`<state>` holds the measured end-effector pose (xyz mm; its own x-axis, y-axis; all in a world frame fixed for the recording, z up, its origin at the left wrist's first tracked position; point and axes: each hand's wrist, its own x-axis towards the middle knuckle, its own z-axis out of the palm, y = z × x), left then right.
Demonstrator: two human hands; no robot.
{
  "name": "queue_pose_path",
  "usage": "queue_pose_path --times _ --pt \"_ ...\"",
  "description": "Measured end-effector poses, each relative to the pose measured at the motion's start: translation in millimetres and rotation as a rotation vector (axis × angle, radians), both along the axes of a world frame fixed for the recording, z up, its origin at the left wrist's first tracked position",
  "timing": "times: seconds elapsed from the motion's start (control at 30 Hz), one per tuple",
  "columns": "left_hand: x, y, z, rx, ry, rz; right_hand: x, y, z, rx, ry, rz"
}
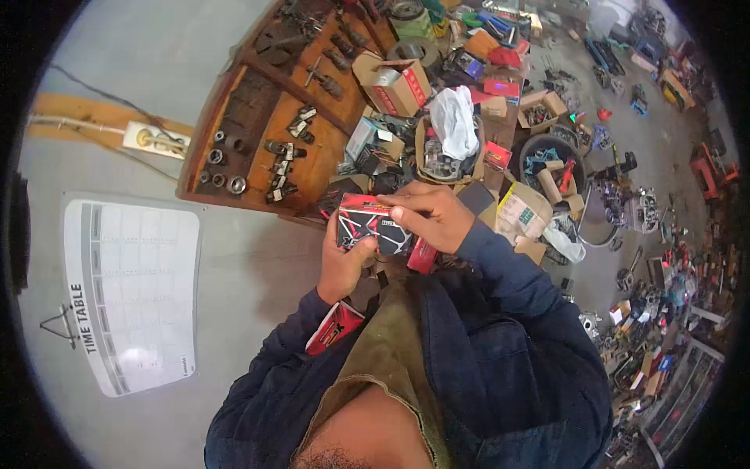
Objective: The person grinds a camshaft on a bench grinder and then sits on the floor to gather various engine components, including gears and a camshaft, into a cardboard box.
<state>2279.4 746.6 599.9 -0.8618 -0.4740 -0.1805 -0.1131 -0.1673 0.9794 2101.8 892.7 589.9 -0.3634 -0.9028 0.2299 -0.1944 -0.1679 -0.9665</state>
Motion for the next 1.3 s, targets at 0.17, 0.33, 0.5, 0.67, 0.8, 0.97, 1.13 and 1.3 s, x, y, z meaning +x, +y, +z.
queue_pose_path --times 0.17,0.33,0.5,0.67,0.8,0.97,1.13,1.3 --pt "47.5 -9.3 -4.3 0.089 0.145 0.09 45.9 -24.9 14.6 -0.071 0.173 -0.08" --pt "84.3 -15.2 -1.9 -0.05 0.226 -0.002 41.9 -35.2 32.9 0.141 -0.096 -0.116" --pt "102.7 -30.8 4.7 0.032 0.307 -0.071 53.6 -57.0 20.2 0.092 -0.179 -0.116" --pt "124.1 -44.2 2.7 -0.013 0.361 -0.086 79.6 -73.6 30.2 0.087 -0.358 -0.103" --pt "135.7 -49.3 4.7 0.032 0.349 -0.09 92.1 -73.8 45.9 0.19 -0.354 -0.043" --pt "141.9 -53.6 0.0 0.035 0.351 -0.112 94.8 -76.1 34.8 0.126 -0.248 -0.077" --pt "147.3 -53.1 -0.5 0.058 0.374 -0.115 105.1 -77.8 42.0 0.123 -0.288 -0.063" --pt "154.6 -51.0 2.5 0.008 0.347 -0.107 110.7 -74.8 45.7 0.1 -0.281 -0.057"
